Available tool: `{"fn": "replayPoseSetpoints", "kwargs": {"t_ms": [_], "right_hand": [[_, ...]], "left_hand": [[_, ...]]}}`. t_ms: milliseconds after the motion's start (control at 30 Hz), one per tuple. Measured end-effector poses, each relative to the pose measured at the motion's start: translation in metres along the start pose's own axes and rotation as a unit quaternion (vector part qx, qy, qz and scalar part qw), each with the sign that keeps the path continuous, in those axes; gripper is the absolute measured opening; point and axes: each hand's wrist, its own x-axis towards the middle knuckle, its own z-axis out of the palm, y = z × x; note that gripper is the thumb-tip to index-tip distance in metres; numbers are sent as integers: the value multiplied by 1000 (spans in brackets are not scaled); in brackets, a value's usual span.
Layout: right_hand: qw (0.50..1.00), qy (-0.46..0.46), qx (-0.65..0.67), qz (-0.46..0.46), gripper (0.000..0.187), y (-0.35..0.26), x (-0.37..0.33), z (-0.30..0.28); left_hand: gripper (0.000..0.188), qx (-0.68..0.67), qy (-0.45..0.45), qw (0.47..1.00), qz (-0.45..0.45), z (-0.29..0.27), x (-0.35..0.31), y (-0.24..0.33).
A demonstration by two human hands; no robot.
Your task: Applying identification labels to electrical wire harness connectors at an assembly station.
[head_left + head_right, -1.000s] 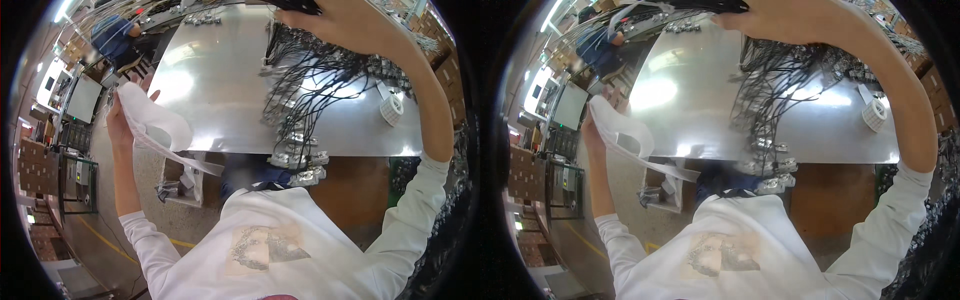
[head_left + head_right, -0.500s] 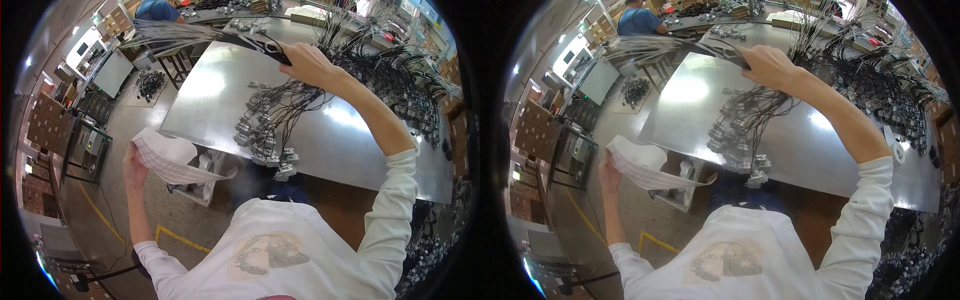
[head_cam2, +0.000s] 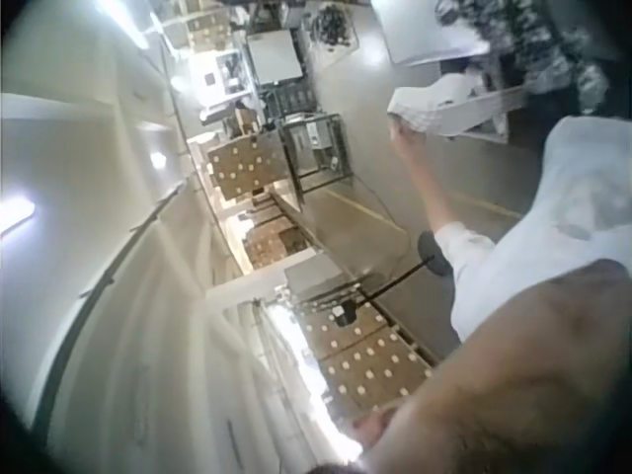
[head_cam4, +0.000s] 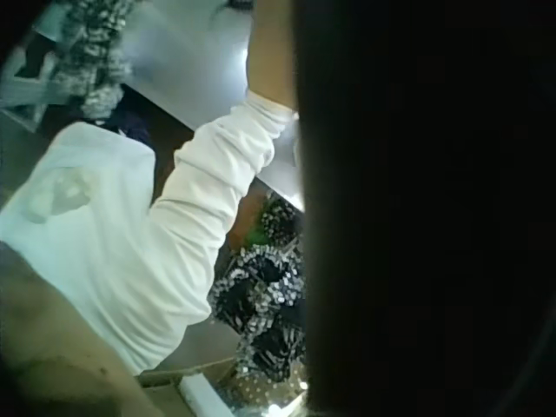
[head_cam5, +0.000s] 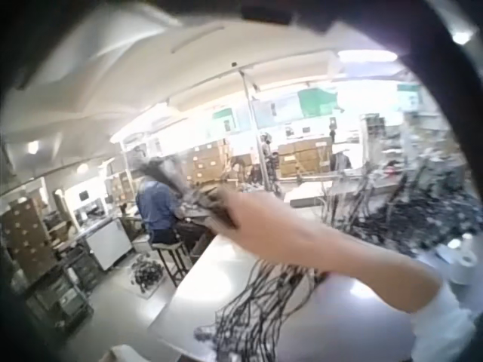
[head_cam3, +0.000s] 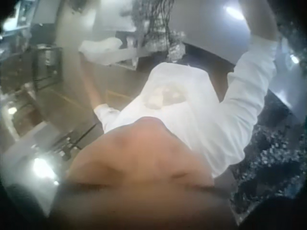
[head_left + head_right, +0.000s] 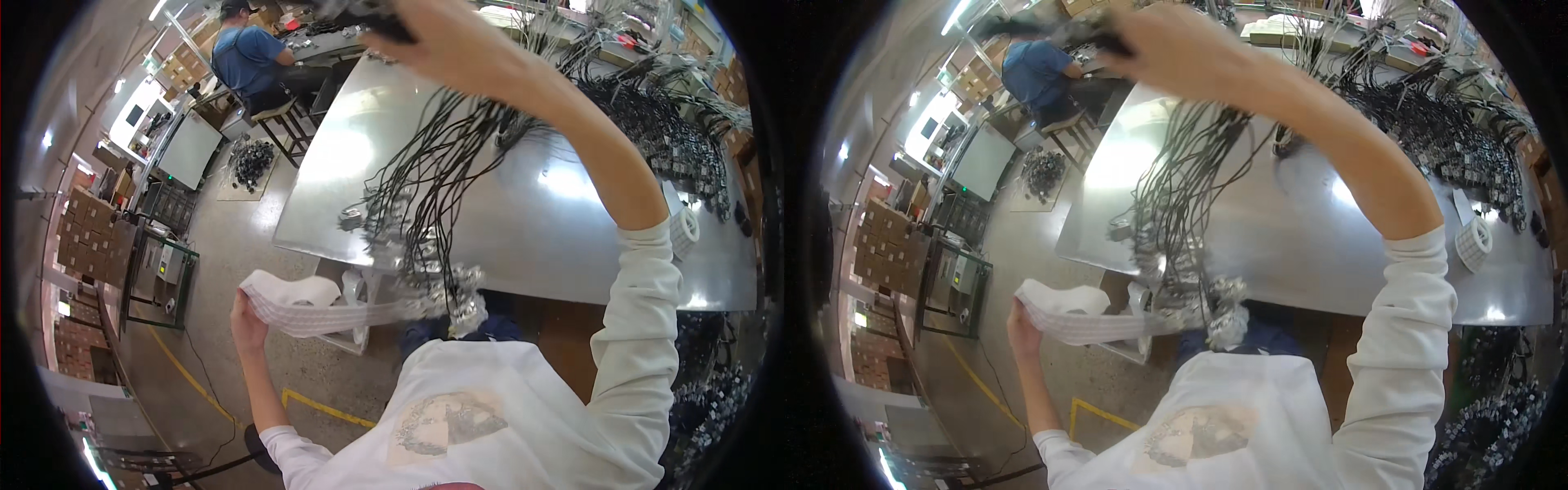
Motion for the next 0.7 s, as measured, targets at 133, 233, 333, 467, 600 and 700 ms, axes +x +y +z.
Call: {"fn": "replayPoseSetpoints", "kwargs": {"t_ms": [133, 233, 333, 467, 600, 700], "right_hand": [[992, -57, -8, 114, 44, 111, -3, -2], [950, -135, 23, 281, 51, 205, -50, 45], [883, -227, -101, 400, 71, 264, -163, 115], [853, -265, -156, 422, 85, 313, -245, 155], [877, -215, -189, 386, 80, 310, -267, 174], [889, -185, -211, 363, 80, 308, -262, 184]], "left_hand": [[50, -8, 13, 1000, -1, -13, -3, -8], [41, -1, 69, 998, -11, -12, 9, -18], [37, -7, 68, 997, -42, -1, 24, -40], [30, 24, 81, 992, -93, 21, 55, -66], [25, 63, 25, 986, -151, 42, 75, -72], [24, 24, 26, 988, -147, 52, 86, -70]]}}
